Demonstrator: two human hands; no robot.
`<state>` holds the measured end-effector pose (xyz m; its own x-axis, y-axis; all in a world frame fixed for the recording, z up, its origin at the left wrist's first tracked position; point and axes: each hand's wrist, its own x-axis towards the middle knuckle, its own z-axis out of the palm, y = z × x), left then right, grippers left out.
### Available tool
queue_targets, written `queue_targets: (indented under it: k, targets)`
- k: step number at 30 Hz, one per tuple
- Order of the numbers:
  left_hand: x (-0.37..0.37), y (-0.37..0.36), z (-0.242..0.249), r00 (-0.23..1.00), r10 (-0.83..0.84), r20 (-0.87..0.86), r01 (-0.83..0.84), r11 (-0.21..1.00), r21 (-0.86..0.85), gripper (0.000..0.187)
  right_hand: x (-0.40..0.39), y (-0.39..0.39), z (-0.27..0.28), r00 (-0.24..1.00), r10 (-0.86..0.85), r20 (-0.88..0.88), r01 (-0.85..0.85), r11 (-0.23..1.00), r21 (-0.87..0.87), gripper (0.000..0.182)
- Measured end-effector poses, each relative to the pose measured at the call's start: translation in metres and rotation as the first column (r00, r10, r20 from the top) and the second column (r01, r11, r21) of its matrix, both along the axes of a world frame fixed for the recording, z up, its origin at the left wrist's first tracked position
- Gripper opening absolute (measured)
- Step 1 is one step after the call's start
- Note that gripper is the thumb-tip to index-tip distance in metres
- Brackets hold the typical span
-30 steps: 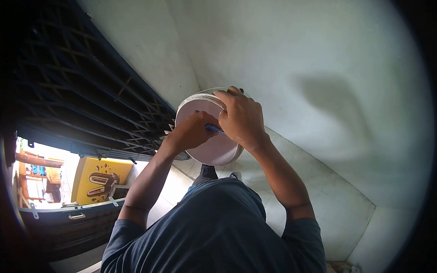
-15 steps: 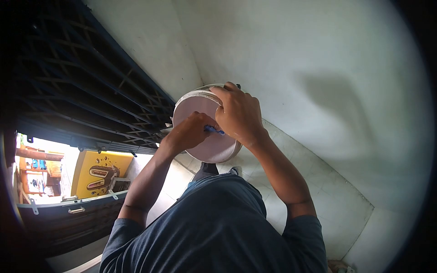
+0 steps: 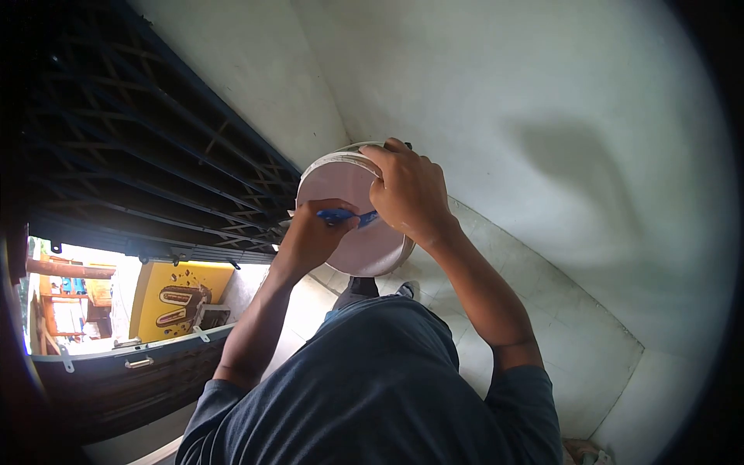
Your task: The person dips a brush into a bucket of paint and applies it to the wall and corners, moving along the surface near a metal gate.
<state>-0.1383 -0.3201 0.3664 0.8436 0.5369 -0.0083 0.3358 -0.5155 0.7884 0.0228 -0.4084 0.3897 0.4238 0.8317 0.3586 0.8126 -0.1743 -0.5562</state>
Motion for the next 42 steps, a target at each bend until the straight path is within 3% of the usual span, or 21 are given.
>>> queue_targets:
  k: [1, 2, 4, 8, 9, 11, 14, 16, 18, 20, 24, 26, 27, 28, 30, 32, 35, 38, 40, 42]
  targets:
    - [-0.003, -0.003, 0.000, 0.989, 0.140, 0.051, -0.130, 0.979, -0.154, 0.014, 0.001, 0.001, 0.000, 1.000, -0.010, -0.015, 0.009, 1.000, -0.004, 0.037]
    - [-0.001, -0.010, 0.000, 0.989, 0.136, 0.052, -0.127, 0.980, -0.155, 0.014, 0.008, -0.003, 0.003, 0.999, -0.018, -0.030, 0.018, 1.000, -0.011, 0.036]
    - [-0.012, -0.017, -0.013, 0.870, 0.426, 0.248, -0.208, 0.774, -0.598, 0.017, 0.008, -0.001, 0.001, 0.999, -0.035, -0.034, 0.035, 0.999, -0.005, 0.037]
    - [-0.033, -0.030, -0.031, 0.677, 0.683, 0.274, -0.228, 0.549, -0.804, 0.017, 0.014, 0.009, -0.011, 0.993, -0.062, -0.101, 0.062, 0.998, -0.006, 0.038]
    - [-0.038, -0.030, -0.036, 0.674, 0.688, 0.269, -0.233, 0.543, -0.807, 0.017, 0.016, 0.012, -0.013, 0.993, -0.058, -0.103, 0.057, 0.998, -0.012, 0.038]
    - [-0.054, -0.020, -0.045, 0.491, 0.819, 0.298, -0.100, 0.393, -0.914, 0.017, 0.020, 0.019, -0.019, 0.984, -0.079, -0.159, 0.083, 0.996, 0.020, 0.040]
    - [-0.081, 0.008, -0.061, 0.306, 0.924, 0.231, -0.059, 0.260, -0.964, 0.016, 0.024, 0.034, -0.029, 0.965, -0.099, -0.242, 0.107, 0.994, 0.021, 0.041]
    - [-0.091, 0.026, -0.072, 0.261, 0.944, 0.201, -0.088, 0.231, -0.969, 0.014, 0.025, 0.046, -0.036, 0.955, -0.076, -0.288, 0.081, 0.997, 0.007, 0.040]
    - [-0.101, 0.043, -0.094, 0.259, 0.961, 0.091, 0.038, 0.084, -0.996, 0.012, 0.024, 0.062, -0.047, 0.942, -0.083, -0.325, 0.087, 0.996, -0.002, 0.041]
    - [-0.100, 0.055, -0.112, 0.227, 0.974, 0.017, 0.058, 0.004, -0.998, 0.013, 0.019, 0.079, -0.049, 0.931, -0.085, -0.355, 0.075, 0.996, -0.042, 0.040]
    - [-0.078, 0.076, -0.119, 0.348, 0.938, 0.007, -0.002, 0.008, -1.000, 0.014, 0.021, 0.114, -0.068, 0.919, -0.052, -0.390, 0.030, 0.998, -0.062, 0.040]
    - [-0.102, 0.093, -0.173, 0.420, 0.895, 0.151, 0.191, 0.075, -0.979, 0.028, 0.024, 0.129, -0.093, 0.935, -0.059, -0.349, 0.044, 0.998, -0.052, 0.044]
    - [-0.110, 0.102, -0.195, 0.420, 0.870, 0.259, 0.317, 0.127, -0.940, 0.023, 0.026, 0.136, -0.105, 0.938, -0.071, -0.340, 0.048, 0.996, -0.076, 0.044]
    - [-0.111, 0.110, -0.199, 0.420, 0.869, 0.262, 0.327, 0.124, -0.937, 0.023, 0.028, 0.142, -0.124, 0.929, -0.080, -0.361, 0.056, 0.996, -0.076, 0.044]
    - [-0.101, 0.128, -0.204, 0.351, 0.921, 0.171, 0.279, 0.071, -0.958, 0.019, 0.033, 0.148, -0.167, 0.911, -0.128, -0.392, 0.096, 0.990, -0.100, 0.045]
    - [-0.091, 0.158, -0.208, 0.305, 0.952, -0.006, 0.230, -0.079, -0.970, 0.019, 0.034, 0.153, -0.213, 0.895, -0.190, -0.403, 0.157, 0.981, -0.114, 0.045]
    - [-0.068, 0.218, -0.242, 0.326, 0.945, 0.026, 0.247, -0.058, -0.967, 0.031, 0.033, 0.162, -0.277, 0.831, -0.339, -0.441, 0.275, 0.940, -0.204, 0.044]
    - [-0.037, 0.283, -0.299, 0.359, 0.932, 0.052, 0.305, -0.065, -0.950, 0.024, 0.043, 0.168, -0.333, 0.828, -0.406, -0.386, 0.279, 0.896, -0.346, 0.044]
    - [-0.004, 0.325, -0.331, 0.349, 0.935, 0.061, 0.336, -0.064, -0.940, 0.019, 0.051, 0.175, -0.373, 0.862, -0.366, -0.352, 0.257, 0.912, -0.319, 0.043]
    - [0.021, 0.358, -0.393, 0.354, 0.929, 0.110, 0.451, -0.066, -0.890, 0.017, 0.056, 0.185, -0.412, 0.852, -0.347, -0.393, 0.233, 0.922, -0.310, 0.042]
